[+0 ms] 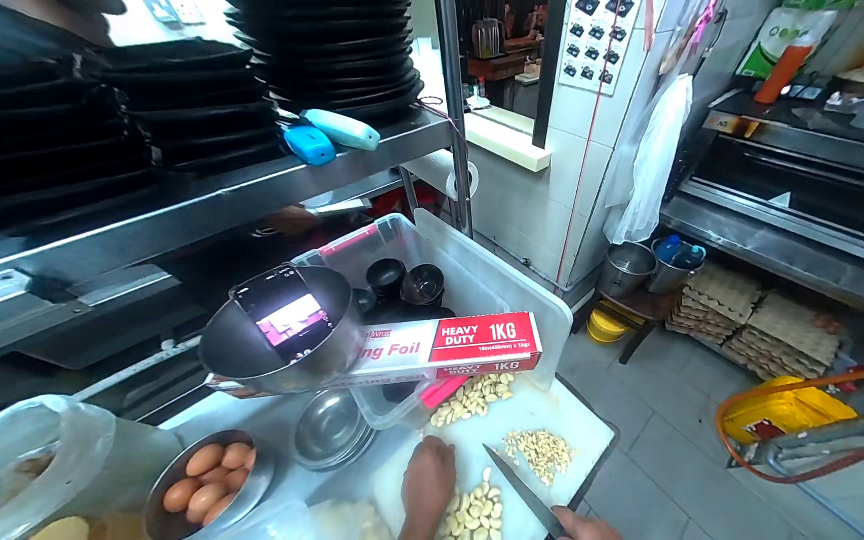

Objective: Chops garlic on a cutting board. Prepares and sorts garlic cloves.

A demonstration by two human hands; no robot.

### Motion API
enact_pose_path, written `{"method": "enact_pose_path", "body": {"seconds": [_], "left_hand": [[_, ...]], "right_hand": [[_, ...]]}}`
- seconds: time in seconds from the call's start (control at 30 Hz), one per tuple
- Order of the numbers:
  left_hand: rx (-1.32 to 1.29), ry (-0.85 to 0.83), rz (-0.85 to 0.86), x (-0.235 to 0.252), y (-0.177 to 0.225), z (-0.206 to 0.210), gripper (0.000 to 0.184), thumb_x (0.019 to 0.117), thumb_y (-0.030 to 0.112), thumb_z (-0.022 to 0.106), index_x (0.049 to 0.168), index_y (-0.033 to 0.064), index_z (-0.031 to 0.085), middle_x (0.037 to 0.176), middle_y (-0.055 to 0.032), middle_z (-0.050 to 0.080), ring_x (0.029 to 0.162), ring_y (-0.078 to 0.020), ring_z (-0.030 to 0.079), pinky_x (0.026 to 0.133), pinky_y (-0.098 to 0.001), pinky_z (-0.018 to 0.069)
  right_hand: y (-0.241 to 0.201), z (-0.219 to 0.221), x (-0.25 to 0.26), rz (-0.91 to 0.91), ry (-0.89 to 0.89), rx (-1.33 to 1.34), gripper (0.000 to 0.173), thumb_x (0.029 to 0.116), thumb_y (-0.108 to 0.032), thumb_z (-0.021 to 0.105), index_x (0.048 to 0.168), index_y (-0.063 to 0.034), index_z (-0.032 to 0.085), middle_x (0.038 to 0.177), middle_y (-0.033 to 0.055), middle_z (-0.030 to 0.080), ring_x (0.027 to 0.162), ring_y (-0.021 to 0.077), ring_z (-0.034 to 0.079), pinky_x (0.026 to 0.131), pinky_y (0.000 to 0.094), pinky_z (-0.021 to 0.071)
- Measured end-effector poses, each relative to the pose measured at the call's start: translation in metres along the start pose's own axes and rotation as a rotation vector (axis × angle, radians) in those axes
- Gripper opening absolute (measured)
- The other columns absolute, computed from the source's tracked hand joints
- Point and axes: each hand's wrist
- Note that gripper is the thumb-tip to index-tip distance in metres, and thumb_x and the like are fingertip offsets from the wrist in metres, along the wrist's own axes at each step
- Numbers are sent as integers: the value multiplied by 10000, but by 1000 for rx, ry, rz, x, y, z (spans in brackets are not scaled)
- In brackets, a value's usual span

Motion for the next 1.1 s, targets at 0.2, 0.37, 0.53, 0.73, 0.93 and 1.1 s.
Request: {"method": "enact_pose_path", "body": {"seconds": [0.2,0.37,0.53,0.73,0.93,1.1], "left_hand": [[26,89,200,-1,-17,-10,367,925,139,617,1265,244,707,1231,-21,676,1063,-206,695,851,-458,617],[140,47,497,11,-37,-4,300,1000,132,534,1133,230,785,1302,40,708,1231,-169,656,1029,-426,560],[106,-147,403,3,-4,2,230,985,335,639,1119,199,766,1122,5,739,1060,-153,703,960,-408,582],[54,-151,400,-12,31,27,207,961,287,614,1056,189,770,995,-1,748,971,-153,716,901,-402,592],[47,-119,371,-14,34,33,193,957,281,612,1018,178,764,942,5,744,915,-145,717,858,-390,597],[249,-287,309,-24,47,15,261,922,368,563,1025,207,742,1045,-8,728,1005,-198,715,822,-475,609]], "right_hand": [[2,3,0,-8,4,14,409,1070,-363,481,1452,-243,562,1050,142,756,976,362,740,840,605,584],[-2,-1,-2,21,-9,40,400,1063,-365,502,1434,-239,585,1038,167,753,971,388,733,837,635,573],[-1,-1,0,17,-9,22,393,1060,-371,503,1422,-240,585,1028,155,754,964,377,736,830,620,579],[-8,-10,-10,4,44,-39,410,1064,-323,490,1463,-258,554,1022,154,751,949,375,736,807,613,585],[-10,-6,-17,8,29,-36,421,1068,-319,481,1477,-241,542,1041,166,744,963,377,733,825,606,584],[-6,-3,2,7,-26,71,423,1064,-370,493,1469,-258,549,1012,145,758,949,361,741,835,608,580]]}}
Point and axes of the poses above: each hand's wrist, its own x-axis towards the middle knuckle, its own z-axis out of the palm, y = z × x
